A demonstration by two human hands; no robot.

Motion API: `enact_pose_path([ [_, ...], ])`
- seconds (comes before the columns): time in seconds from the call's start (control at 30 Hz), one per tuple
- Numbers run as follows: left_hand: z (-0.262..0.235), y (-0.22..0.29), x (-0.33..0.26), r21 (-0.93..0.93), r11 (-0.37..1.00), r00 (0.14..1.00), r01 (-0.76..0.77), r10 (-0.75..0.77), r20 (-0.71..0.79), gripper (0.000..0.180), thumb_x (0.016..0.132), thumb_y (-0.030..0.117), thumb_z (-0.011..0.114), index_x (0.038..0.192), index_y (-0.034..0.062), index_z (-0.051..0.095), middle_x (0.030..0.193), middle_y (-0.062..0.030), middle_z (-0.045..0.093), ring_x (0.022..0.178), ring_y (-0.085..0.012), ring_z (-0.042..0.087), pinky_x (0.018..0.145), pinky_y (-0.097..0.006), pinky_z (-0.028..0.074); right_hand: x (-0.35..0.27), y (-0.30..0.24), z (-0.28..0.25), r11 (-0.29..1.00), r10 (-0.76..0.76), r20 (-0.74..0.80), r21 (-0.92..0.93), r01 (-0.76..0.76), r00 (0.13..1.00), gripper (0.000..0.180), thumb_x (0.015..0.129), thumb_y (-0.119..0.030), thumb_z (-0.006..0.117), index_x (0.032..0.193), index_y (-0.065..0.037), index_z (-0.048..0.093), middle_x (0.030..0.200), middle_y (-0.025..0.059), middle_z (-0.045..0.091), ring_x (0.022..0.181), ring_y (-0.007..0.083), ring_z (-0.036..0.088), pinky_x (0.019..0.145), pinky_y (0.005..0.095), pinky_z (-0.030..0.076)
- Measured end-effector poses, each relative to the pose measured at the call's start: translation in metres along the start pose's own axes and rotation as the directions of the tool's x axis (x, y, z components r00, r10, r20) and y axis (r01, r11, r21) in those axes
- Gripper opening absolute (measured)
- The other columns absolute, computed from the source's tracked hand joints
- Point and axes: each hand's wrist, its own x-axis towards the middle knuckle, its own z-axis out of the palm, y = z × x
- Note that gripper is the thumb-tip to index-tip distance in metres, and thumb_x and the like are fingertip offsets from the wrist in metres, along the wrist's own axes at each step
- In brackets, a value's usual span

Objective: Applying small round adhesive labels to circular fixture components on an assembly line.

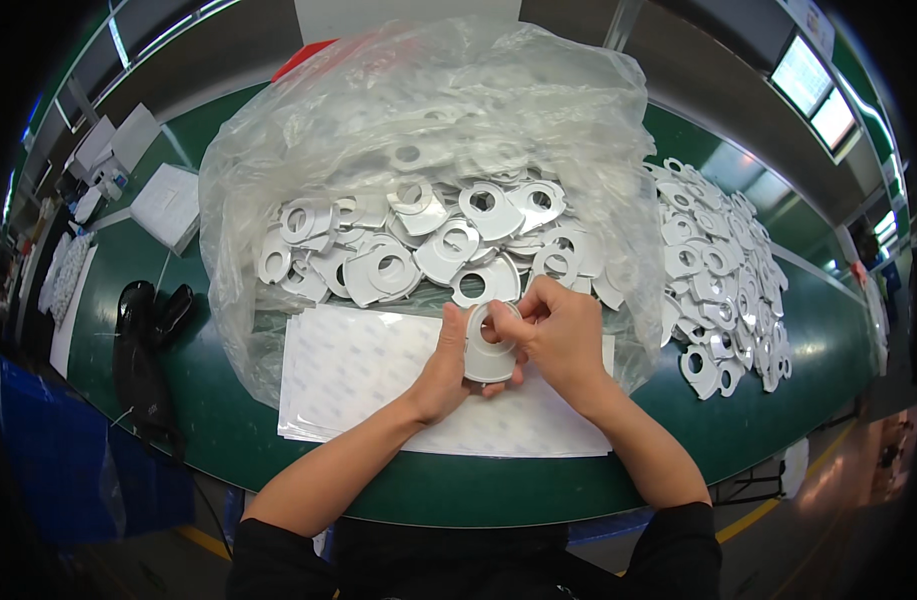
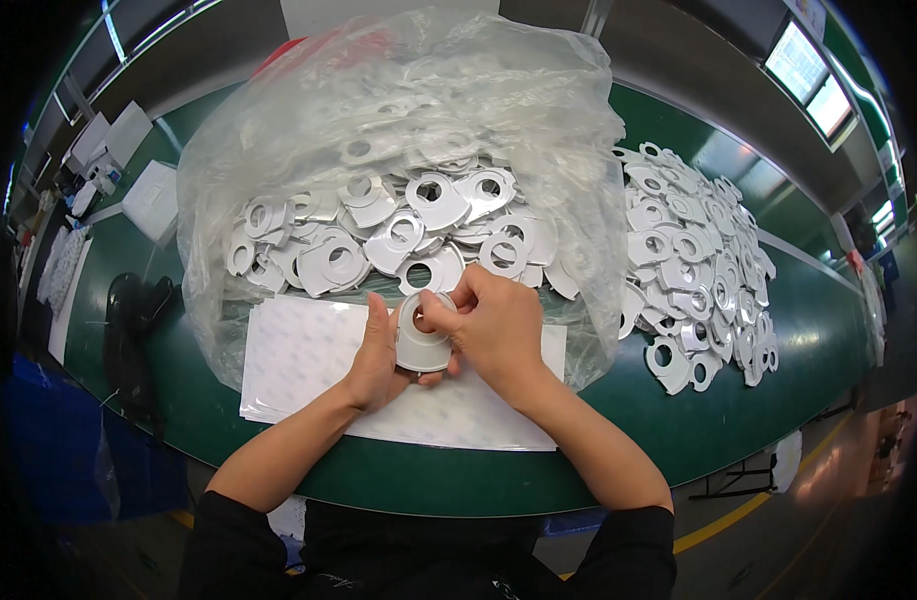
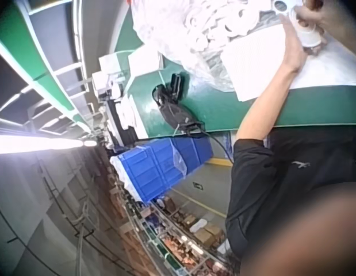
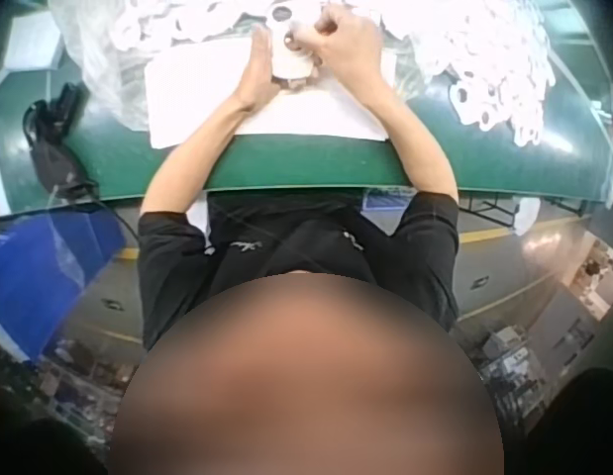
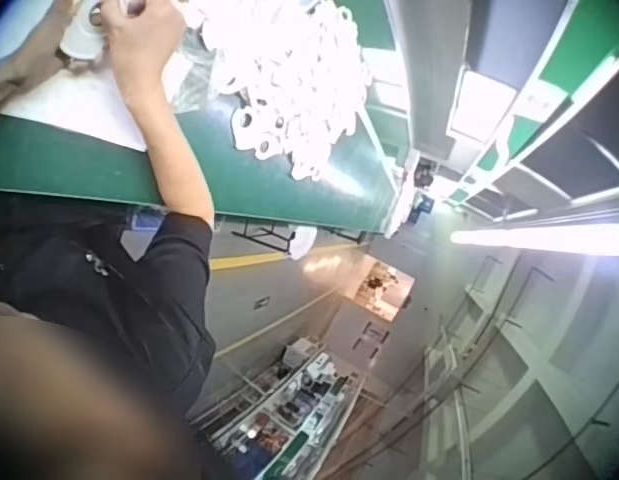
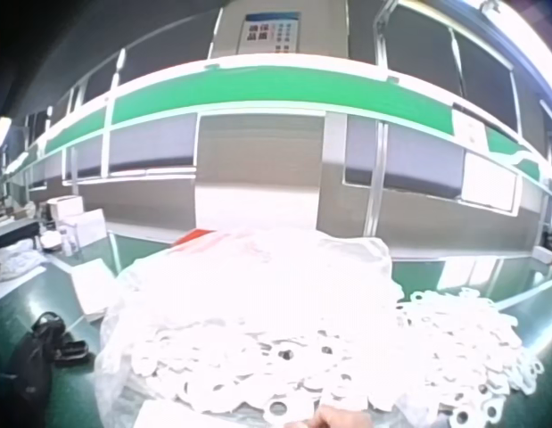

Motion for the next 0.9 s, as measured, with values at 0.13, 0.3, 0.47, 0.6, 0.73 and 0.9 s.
enact_pose_path([
  [0.13, 0.003, 0.002, -0.002, 0.012, 1.0, 1.0, 0.005, -0.005, -0.003, 0.087, 0.079, 0.079, 0.006, 0.115, 0.0086, 0.042, 0.096, -0.0081, 0.056, 0.077, -0.0163, 0.055, 0.054, -0.025, 0.036, -0.003, 0.0, 0.0, 0.907, -0.211, -0.064, -0.385, 0.171, 0.975, 0.036, 0.07, -0.029, 0.076, 0.066, -0.002, 0.052, 0.052, 0.0035, 0.055, 0.044, 0.0129, 0.053, 0.043, 0.0264, 0.041],
  [0.3, 0.002, 0.002, -0.002, -0.082, 0.996, 0.997, 0.017, -0.023, -0.072, 0.077, 0.083, 0.075, 0.007, 0.109, 0.0107, 0.042, 0.093, -0.0073, 0.057, 0.074, -0.0161, 0.058, 0.051, -0.023, 0.038, -0.002, -0.005, -0.013, 0.868, -0.286, 0.087, -0.399, 0.296, 0.954, 0.037, 0.064, -0.031, 0.079, 0.065, -0.002, 0.055, 0.057, 0.0074, 0.057, 0.056, 0.0161, 0.058, 0.052, 0.028, 0.045],
  [0.47, 0.001, 0.005, -0.001, -0.147, 0.989, 0.998, 0.034, -0.04, -0.039, 0.08, 0.082, 0.076, 0.009, 0.106, 0.0087, 0.045, 0.089, -0.0088, 0.058, 0.072, -0.0183, 0.059, 0.049, -0.023, 0.036, 0.0, -0.011, -0.03, 0.944, -0.199, 0.219, -0.218, 0.246, 0.955, 0.023, 0.071, -0.017, 0.074, 0.072, 0.001, 0.06, 0.061, 0.0098, 0.06, 0.059, 0.0188, 0.06, 0.056, 0.0285, 0.047],
  [0.6, -0.001, 0.008, -0.002, -0.188, 0.978, 0.994, 0.093, -0.101, -0.029, 0.082, 0.082, 0.076, 0.009, 0.103, 0.0064, 0.047, 0.085, -0.0118, 0.059, 0.071, -0.0202, 0.06, 0.047, -0.024, 0.036, -0.002, -0.014, -0.027, 0.928, -0.161, 0.188, -0.305, 0.213, 0.969, 0.013, 0.078, -0.009, 0.065, 0.075, 0.003, 0.061, 0.066, 0.0138, 0.063, 0.061, 0.0229, 0.062, 0.058, 0.0298, 0.048],
  [0.73, -0.003, 0.008, -0.001, -0.195, 0.976, 0.994, 0.098, -0.104, -0.021, 0.082, 0.082, 0.076, 0.009, 0.104, 0.0061, 0.047, 0.084, -0.013, 0.059, 0.069, -0.021, 0.061, 0.046, -0.024, 0.036, -0.005, -0.014, -0.021, 0.913, -0.176, 0.183, -0.337, 0.229, 0.967, 0.014, 0.081, -0.01, 0.061, 0.074, 0.002, 0.059, 0.065, 0.0161, 0.061, 0.061, 0.0283, 0.061, 0.057, 0.0332, 0.047],
  [0.9, -0.004, 0.01, -0.002, -0.204, 0.976, 0.997, 0.079, -0.075, 0.025, 0.079, 0.085, 0.073, 0.008, 0.105, 0.007, 0.046, 0.086, -0.0128, 0.059, 0.071, -0.021, 0.061, 0.047, -0.025, 0.037, -0.003, -0.012, -0.014, 0.81, -0.287, 0.14, -0.493, 0.319, 0.947, 0.016, 0.084, -0.015, 0.058, 0.078, -0.001, 0.056, 0.067, 0.0153, 0.06, 0.064, 0.0331, 0.059, 0.058, 0.0379, 0.045],
])
